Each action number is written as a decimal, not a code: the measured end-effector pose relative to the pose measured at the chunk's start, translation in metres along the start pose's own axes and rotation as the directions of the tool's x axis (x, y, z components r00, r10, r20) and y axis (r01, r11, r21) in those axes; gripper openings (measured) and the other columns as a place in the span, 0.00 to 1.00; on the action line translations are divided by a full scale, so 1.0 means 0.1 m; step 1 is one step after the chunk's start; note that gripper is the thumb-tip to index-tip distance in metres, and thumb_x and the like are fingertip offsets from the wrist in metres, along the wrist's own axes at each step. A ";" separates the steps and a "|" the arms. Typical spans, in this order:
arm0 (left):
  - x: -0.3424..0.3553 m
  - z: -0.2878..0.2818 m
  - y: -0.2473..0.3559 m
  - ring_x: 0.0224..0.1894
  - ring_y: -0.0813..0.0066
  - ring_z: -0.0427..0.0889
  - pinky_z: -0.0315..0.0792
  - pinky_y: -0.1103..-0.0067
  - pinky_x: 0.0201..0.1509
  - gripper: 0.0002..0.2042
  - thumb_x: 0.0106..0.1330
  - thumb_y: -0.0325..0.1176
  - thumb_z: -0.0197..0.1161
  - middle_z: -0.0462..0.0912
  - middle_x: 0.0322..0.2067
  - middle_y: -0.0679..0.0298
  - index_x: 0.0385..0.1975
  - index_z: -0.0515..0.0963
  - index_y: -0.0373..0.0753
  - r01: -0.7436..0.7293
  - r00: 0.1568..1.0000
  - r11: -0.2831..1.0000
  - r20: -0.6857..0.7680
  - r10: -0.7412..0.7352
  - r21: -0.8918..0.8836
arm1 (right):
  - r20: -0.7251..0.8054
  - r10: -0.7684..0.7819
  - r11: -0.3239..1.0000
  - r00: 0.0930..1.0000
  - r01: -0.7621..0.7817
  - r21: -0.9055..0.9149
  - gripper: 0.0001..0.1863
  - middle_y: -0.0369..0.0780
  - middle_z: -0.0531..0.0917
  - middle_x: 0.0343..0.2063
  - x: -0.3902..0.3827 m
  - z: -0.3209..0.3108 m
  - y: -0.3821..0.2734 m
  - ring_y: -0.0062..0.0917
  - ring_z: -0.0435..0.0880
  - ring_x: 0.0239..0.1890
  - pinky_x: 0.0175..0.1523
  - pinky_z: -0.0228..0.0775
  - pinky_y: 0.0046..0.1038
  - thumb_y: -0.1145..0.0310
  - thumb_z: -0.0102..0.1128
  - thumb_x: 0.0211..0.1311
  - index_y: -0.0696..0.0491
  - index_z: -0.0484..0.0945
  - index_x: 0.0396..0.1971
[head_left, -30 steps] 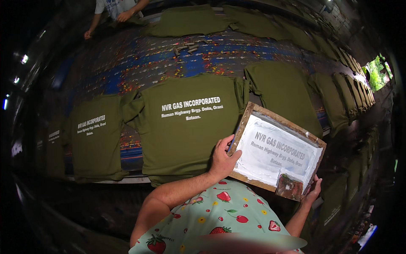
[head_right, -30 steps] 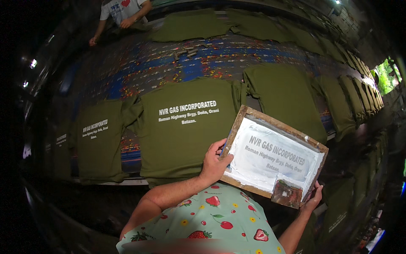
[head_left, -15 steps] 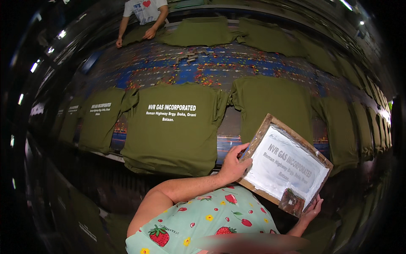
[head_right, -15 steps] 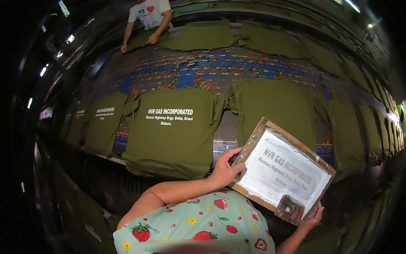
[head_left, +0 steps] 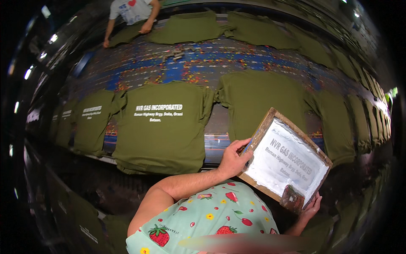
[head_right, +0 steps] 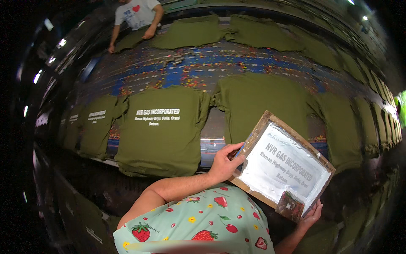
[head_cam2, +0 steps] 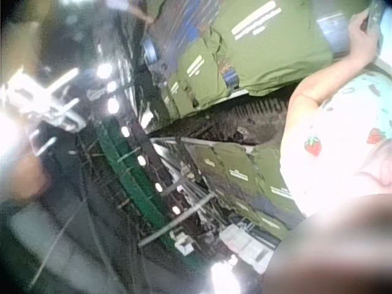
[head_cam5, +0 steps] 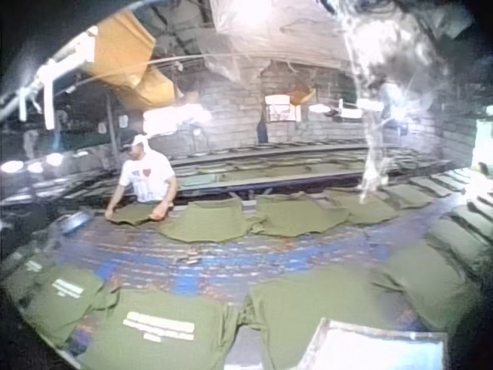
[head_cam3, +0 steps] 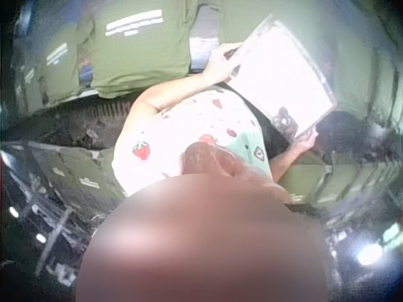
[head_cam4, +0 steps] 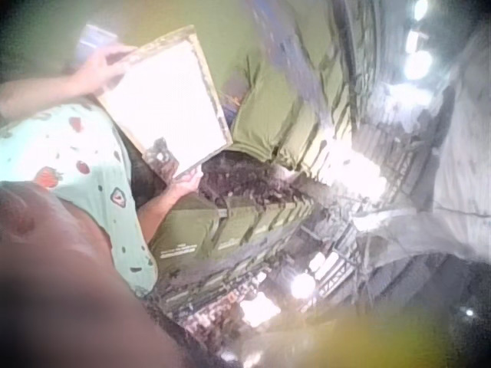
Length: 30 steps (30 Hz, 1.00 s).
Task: The person repeatedly screen prints a white logo onto olive green t-shirts. They align the screen, apply ink with a squeegee, lift the screen, and move to the next shirt. The shirts are laid out on a table and handled one at a time.
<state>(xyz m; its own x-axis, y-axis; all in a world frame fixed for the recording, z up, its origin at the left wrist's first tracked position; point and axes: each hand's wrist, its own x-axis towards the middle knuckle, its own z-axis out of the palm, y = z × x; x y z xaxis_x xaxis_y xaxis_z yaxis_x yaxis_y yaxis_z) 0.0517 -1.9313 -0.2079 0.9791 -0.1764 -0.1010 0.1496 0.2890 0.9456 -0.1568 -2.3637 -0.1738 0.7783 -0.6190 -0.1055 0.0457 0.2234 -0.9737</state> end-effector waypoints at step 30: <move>0.98 1.60 -0.91 0.64 0.68 0.81 0.75 0.73 0.70 0.37 0.71 0.22 0.72 0.80 0.65 0.50 0.78 0.62 0.25 0.059 0.996 0.978 0.049 -0.071 0.202 | 0.037 -0.067 0.997 0.997 0.068 -0.026 0.31 0.50 0.87 0.57 2.19 -1.00 0.03 0.35 0.86 0.58 0.67 0.74 0.38 0.52 0.44 0.87 0.69 0.77 0.64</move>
<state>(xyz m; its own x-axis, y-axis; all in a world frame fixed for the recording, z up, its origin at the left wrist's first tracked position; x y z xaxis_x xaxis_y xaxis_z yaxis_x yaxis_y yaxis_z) 0.1118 -2.1258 -0.2539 0.9583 -0.2419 -0.1523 0.1765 0.0818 0.9809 -0.0491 -2.5738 -0.2198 0.7961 -0.6043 -0.0328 0.0819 0.1613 -0.9835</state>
